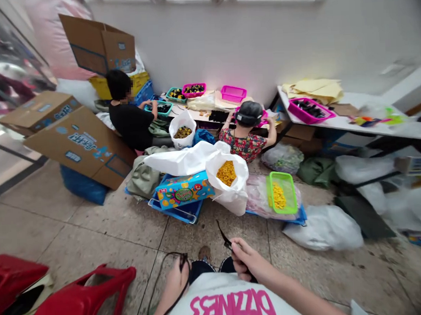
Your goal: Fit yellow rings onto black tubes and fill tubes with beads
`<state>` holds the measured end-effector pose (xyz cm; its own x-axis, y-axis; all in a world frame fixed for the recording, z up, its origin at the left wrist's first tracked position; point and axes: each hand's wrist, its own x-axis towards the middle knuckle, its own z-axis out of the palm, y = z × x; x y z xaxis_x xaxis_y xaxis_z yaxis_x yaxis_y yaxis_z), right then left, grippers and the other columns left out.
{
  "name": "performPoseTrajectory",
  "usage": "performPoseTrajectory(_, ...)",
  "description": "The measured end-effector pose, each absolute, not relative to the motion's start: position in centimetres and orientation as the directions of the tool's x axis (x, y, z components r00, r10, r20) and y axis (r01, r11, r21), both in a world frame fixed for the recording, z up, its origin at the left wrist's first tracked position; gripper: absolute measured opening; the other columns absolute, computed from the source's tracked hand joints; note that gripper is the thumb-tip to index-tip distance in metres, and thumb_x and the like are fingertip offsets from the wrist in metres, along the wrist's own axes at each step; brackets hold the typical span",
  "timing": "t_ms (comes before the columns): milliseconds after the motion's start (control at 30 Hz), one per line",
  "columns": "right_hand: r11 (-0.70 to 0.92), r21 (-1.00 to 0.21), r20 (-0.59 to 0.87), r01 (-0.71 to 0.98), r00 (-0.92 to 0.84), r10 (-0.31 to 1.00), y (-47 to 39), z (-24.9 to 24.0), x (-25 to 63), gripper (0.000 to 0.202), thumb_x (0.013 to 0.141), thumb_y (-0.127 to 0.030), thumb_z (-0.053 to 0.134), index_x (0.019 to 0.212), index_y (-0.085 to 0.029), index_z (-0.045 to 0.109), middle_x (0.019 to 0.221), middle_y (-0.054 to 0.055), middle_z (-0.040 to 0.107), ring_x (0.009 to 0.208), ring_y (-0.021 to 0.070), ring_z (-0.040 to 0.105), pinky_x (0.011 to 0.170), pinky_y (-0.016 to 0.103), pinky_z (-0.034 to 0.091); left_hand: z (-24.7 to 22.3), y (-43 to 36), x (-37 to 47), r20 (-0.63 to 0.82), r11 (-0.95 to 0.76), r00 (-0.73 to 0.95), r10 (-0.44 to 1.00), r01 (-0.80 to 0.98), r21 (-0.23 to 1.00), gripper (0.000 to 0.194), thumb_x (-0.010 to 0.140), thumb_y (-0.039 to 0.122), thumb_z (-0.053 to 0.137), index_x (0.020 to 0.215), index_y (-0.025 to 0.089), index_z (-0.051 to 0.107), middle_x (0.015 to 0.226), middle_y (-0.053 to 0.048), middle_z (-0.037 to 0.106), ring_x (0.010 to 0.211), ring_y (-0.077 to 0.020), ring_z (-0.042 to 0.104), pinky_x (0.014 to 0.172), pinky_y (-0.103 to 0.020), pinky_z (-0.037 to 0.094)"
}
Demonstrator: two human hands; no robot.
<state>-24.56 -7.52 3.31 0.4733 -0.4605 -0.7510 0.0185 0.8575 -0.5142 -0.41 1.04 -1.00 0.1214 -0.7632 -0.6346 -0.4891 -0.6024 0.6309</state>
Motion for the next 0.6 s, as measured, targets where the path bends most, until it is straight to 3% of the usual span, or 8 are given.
performPoseTrajectory(100, 0.797, -0.583, -0.726, -0.157, 0.542, -0.423, -6.9, 1.9, -23.7, 0.066, 0.072, -0.076, 0.059, 0.106, -0.026, 0.034, 0.064, -0.010, 0.033, 0.046, 0.0035, 0.023, 0.044, 0.021, 0.013, -1.4, 1.8, -1.2, -0.570, -0.543, 0.066, -0.819, -0.413, 0.731, 0.049, 0.085, 0.054, 0.032, 0.115, 0.023, 0.057, 0.087, -0.004, 0.069, 0.081, -0.0209, 0.066, 0.082, -0.028, 0.050)
performPoseTrajectory(200, 0.746, -0.612, -0.728, -0.261, 0.555, -0.403, -6.5, 1.1, -23.6, 0.070, 0.069, -0.082, 0.055, 0.103, -0.025, 0.034, 0.064, -0.010, 0.036, 0.045, 0.0040, 0.026, 0.046, 0.022, 0.018, -1.4, 2.1, -1.3, -0.589, -0.648, 0.310, -0.746, -0.138, 0.749, 0.068, 0.090, 0.060, 0.020, 0.147, 0.024, 0.018, 0.098, -0.006, 0.067, 0.052, -0.0155, 0.054, 0.052, -0.030, 0.047)
performPoseTrajectory(267, 0.741, -0.608, -0.737, -0.287, 0.550, -0.392, -6.3, 0.8, -23.7, 0.073, 0.066, -0.085, 0.053, 0.101, -0.025, 0.033, 0.062, -0.010, 0.036, 0.045, 0.0047, 0.026, 0.046, 0.022, 0.018, -1.7, 2.0, -1.7, -0.672, -0.722, 0.437, -0.597, 0.073, 0.688, 0.071, 0.091, 0.062, 0.010, 0.148, 0.022, -0.002, 0.099, -0.010, 0.065, 0.037, -0.0116, 0.040, 0.038, -0.028, 0.036)
performPoseTrajectory(300, 0.740, -0.607, -0.742, -0.291, 0.541, -0.396, -6.3, 0.7, -23.8, 0.074, 0.065, -0.086, 0.052, 0.101, -0.025, 0.031, 0.062, -0.011, 0.036, 0.045, 0.0049, 0.026, 0.046, 0.022, 0.018, -1.9, 1.9, -2.1, -0.695, -0.730, 0.450, -0.561, 0.127, 0.672, 0.072, 0.091, 0.064, 0.010, 0.147, 0.020, 0.000, 0.099, -0.012, 0.065, 0.036, -0.0109, 0.039, 0.038, -0.028, 0.035)
performPoseTrajectory(367, 0.721, -0.621, -0.749, -0.308, 0.502, -0.432, -6.5, 0.8, -23.8, 0.075, 0.064, -0.088, 0.050, 0.099, -0.026, 0.029, 0.062, -0.011, 0.036, 0.044, 0.0052, 0.025, 0.046, 0.022, 0.017, -2.4, 1.5, -3.3, -0.657, -0.692, 0.409, -0.633, 0.083, 0.718, 0.067, 0.089, 0.065, 0.020, 0.136, 0.018, 0.024, 0.097, -0.013, 0.068, 0.046, -0.0146, 0.054, 0.049, -0.030, 0.046)
performPoseTrajectory(467, 0.678, -0.643, -0.755, -0.357, 0.447, -0.480, -6.9, 1.2, -23.5, 0.070, 0.068, -0.087, 0.047, 0.095, -0.026, 0.030, 0.062, -0.011, 0.036, 0.043, 0.0053, 0.024, 0.046, 0.022, 0.015, -2.3, 0.8, -4.8, -0.534, -0.571, 0.223, -0.815, -0.158, 0.806, 0.045, 0.086, 0.058, 0.037, 0.108, 0.020, 0.048, 0.095, -0.011, 0.071, 0.087, -0.0223, 0.069, 0.079, -0.031, 0.052)
performPoseTrajectory(533, 0.689, -0.635, -0.757, -0.350, 0.458, -0.466, -7.0, 1.5, -23.1, 0.068, 0.068, -0.087, 0.046, 0.091, -0.025, 0.030, 0.062, -0.011, 0.035, 0.042, 0.0053, 0.023, 0.044, 0.022, 0.014, -1.8, 0.2, -5.0, -0.507, -0.496, 0.062, -0.860, -0.337, 0.800, 0.039, 0.083, 0.051, 0.043, 0.104, 0.020, 0.054, 0.097, -0.010, 0.072, 0.092, -0.0236, 0.068, 0.081, -0.031, 0.051)
performPoseTrajectory(600, 0.695, -0.639, -0.745, -0.329, 0.487, -0.455, -7.1, 1.7, -22.8, 0.067, 0.069, -0.087, 0.045, 0.089, -0.025, 0.029, 0.061, -0.011, 0.034, 0.042, 0.0056, 0.023, 0.044, 0.022, 0.015, -1.3, -0.3, -4.7, -0.523, -0.445, -0.054, -0.851, -0.455, 0.771, 0.038, 0.081, 0.046, 0.050, 0.107, 0.019, 0.058, 0.096, -0.009, 0.072, 0.085, -0.0240, 0.069, 0.077, -0.030, 0.050)
